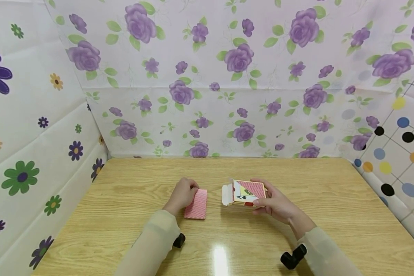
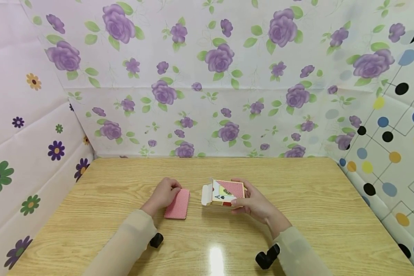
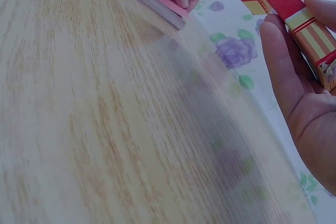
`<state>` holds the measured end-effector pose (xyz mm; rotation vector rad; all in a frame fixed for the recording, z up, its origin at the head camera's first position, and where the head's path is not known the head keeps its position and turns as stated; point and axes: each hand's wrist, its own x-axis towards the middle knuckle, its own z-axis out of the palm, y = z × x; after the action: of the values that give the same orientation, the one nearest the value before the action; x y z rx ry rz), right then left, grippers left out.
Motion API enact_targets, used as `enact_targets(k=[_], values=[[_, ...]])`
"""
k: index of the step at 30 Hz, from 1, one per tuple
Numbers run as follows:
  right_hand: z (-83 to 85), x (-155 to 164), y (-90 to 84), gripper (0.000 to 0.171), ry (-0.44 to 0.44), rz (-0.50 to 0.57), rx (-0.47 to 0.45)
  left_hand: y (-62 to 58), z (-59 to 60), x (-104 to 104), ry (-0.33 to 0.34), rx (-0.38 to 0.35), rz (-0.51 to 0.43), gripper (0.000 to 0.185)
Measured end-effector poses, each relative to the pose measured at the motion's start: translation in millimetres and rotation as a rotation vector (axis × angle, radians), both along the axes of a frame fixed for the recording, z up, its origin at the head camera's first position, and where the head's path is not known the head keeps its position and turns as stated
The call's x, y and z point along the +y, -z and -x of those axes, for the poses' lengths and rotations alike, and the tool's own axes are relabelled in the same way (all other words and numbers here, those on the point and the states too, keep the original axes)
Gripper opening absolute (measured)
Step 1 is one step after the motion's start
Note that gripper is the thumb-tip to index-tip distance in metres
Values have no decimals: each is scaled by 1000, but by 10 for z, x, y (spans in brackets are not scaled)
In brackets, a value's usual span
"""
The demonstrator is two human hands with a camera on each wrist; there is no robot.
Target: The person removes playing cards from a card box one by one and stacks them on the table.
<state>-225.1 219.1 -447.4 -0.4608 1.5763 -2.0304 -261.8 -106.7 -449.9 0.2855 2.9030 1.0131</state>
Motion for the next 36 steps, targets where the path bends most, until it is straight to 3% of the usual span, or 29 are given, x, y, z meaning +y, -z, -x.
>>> enact_targets(k=[36], values=[[-8, -5, -5, 77, -2, 14, 7, -3, -34, 8, -25, -54, 0, 17]])
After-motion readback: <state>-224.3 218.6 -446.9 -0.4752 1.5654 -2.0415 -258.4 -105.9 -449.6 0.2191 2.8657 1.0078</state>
